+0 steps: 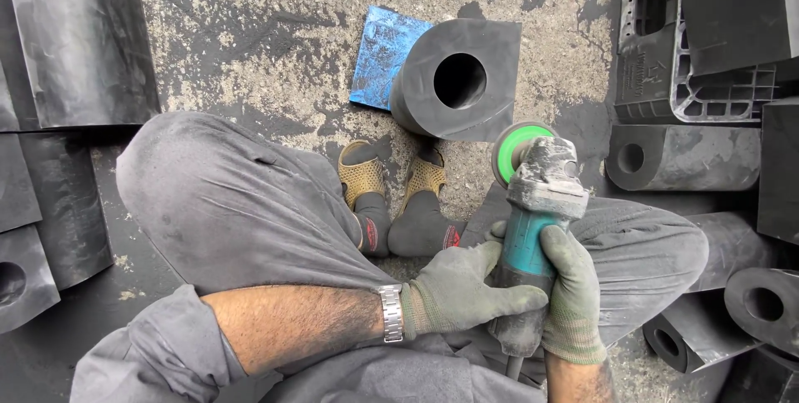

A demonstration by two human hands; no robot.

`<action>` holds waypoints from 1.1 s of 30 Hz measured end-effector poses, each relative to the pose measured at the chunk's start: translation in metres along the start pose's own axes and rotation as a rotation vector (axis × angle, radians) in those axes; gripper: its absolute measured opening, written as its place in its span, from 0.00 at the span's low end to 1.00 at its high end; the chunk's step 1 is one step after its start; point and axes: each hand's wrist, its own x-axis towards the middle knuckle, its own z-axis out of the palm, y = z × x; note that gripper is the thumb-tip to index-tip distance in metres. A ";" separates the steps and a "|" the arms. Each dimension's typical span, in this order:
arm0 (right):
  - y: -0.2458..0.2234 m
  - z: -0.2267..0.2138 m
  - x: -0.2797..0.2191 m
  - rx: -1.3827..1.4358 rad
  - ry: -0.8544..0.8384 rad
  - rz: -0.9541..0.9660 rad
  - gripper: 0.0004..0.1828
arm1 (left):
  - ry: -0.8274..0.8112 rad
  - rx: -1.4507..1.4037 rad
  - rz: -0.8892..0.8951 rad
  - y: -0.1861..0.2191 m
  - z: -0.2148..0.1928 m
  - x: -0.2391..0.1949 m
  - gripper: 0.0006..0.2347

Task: The person is using an angle grinder to smooth or grind the edges and surfaces of large black rubber blocks.

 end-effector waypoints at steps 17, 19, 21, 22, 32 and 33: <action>-0.006 0.006 0.001 -0.068 -0.011 0.038 0.27 | 0.068 0.006 0.029 -0.003 0.005 -0.011 0.31; -0.006 0.002 -0.001 -0.124 -0.041 0.059 0.26 | 0.101 -0.107 0.011 -0.003 0.008 -0.017 0.33; -0.007 0.003 -0.001 -0.116 -0.023 0.055 0.25 | 0.088 -0.110 0.057 -0.005 0.009 -0.011 0.32; -0.007 0.004 -0.002 -0.106 -0.003 0.053 0.25 | 0.073 -0.113 0.099 -0.006 0.010 -0.009 0.31; -0.013 0.007 0.004 -0.139 -0.035 0.074 0.23 | 0.101 -0.062 -0.038 -0.002 0.007 -0.009 0.33; -0.014 0.009 0.002 -0.127 -0.002 0.066 0.23 | 0.078 -0.096 0.013 -0.001 0.006 -0.006 0.32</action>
